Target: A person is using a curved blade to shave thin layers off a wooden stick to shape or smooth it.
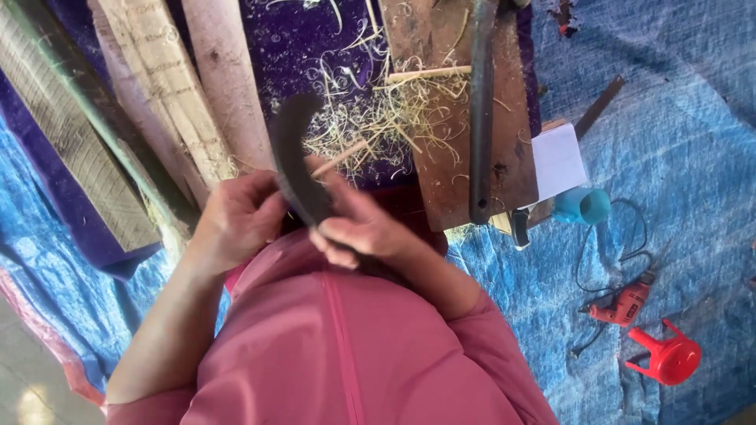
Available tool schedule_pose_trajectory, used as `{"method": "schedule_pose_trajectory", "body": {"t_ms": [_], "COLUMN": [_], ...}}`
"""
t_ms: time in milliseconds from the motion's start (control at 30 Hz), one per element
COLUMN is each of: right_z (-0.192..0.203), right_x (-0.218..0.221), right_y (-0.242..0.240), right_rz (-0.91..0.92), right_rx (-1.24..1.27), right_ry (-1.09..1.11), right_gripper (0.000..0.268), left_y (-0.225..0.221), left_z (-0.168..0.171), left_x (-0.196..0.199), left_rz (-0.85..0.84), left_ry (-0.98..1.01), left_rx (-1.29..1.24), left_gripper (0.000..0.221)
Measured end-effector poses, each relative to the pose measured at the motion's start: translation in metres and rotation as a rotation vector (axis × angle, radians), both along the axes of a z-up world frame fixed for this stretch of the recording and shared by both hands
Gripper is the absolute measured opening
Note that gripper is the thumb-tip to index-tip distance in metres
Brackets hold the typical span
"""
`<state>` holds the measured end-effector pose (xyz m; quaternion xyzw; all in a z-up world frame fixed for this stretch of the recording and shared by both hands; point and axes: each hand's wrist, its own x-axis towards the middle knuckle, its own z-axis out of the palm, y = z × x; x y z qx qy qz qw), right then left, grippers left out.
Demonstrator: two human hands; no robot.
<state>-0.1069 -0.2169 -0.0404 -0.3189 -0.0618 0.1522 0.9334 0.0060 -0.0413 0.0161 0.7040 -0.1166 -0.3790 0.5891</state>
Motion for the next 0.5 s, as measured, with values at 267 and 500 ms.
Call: {"method": "schedule_pose_trajectory", "body": {"t_ms": [267,500], "right_z": [-0.002,0.034], "right_x": [-0.010,-0.001], "right_y": [0.000,-0.056], "right_rz": [-0.001,-0.303], "right_rx": [-0.115,-0.584], "right_ry": [0.058,0.174], "right_gripper": [0.068,0.061], "left_y": [-0.014,0.073], "left_z": [0.034,0.004], "left_x": [-0.003,-0.006], "left_rz": [-0.034,-0.148], "left_ry": [0.048,0.058], "left_rx": [-0.010,-0.219], "left_gripper": [0.018,0.023]}}
